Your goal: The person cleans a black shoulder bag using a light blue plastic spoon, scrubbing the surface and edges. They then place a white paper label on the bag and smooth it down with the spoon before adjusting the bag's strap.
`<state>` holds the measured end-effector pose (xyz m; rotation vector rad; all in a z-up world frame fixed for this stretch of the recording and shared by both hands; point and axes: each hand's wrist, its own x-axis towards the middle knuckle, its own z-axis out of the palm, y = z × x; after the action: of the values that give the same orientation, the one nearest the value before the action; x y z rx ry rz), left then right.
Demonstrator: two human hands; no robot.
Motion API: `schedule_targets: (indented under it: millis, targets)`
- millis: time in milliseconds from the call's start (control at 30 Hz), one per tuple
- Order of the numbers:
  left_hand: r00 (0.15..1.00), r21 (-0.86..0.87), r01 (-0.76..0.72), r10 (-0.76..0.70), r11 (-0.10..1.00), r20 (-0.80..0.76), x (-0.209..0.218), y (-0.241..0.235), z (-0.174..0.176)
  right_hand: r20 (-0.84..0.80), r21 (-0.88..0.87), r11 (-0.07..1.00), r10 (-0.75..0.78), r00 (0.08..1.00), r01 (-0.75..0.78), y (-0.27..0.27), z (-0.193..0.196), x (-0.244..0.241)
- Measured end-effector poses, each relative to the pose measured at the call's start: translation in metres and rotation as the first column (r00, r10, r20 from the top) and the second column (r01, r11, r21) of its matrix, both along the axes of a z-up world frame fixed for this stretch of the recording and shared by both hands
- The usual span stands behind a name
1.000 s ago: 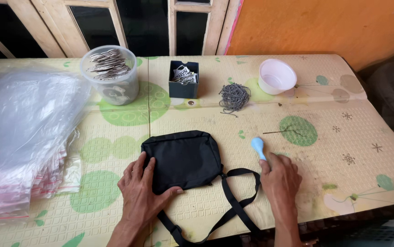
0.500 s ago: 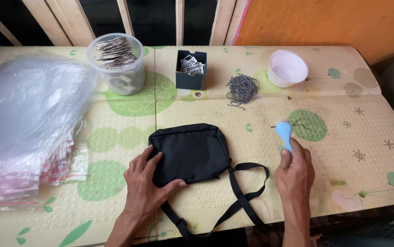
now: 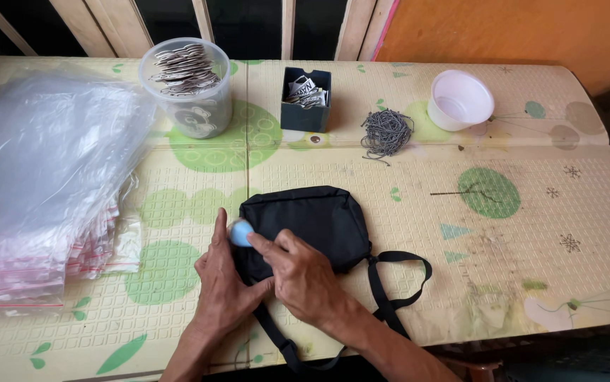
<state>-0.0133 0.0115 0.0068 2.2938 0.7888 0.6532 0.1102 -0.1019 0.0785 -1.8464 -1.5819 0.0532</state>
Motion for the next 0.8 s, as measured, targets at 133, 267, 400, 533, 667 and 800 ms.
schedule_targets:
  millis: [133, 267, 400, 533, 667, 800]
  targets:
    - [1.000, -0.053, -0.028, 0.028, 0.998, 0.004, 0.002, 0.003, 0.003, 0.198, -0.042, 0.998, -0.036, 0.980, 0.045, 0.015, -0.003, 0.034]
    - [0.997, 0.136, 0.057, -0.050, 0.989, -0.053, -0.001, 0.006, 0.002, 0.089, -0.164, 0.895, -0.405, 0.910, 0.414, -0.018, -0.016, 0.091]
    - [0.998, 0.145, 0.066, -0.062, 0.987, -0.032, 0.003, 0.007, -0.002, 0.031, 0.015, 0.856, -0.517, 0.855, 0.517, -0.056, -0.017, 0.114]
    - [0.999, 0.055, 0.051, -0.052, 0.997, 0.016, 0.009, 0.002, 0.013, -0.059, 0.052, 0.956, -0.284, 0.957, 0.287, -0.039, -0.013, 0.085]
    - [0.998, -0.016, 0.012, -0.011, 1.000, 0.062, 0.007, 0.002, 0.011, -0.036, -0.058, 0.991, -0.125, 0.991, 0.123, 0.005, -0.017, 0.056]
    - [0.991, -0.185, -0.012, 0.036, 0.983, 0.128, 0.004, 0.003, 0.019, 0.045, -0.058, 0.988, -0.141, 0.989, 0.143, 0.051, -0.046, 0.058]
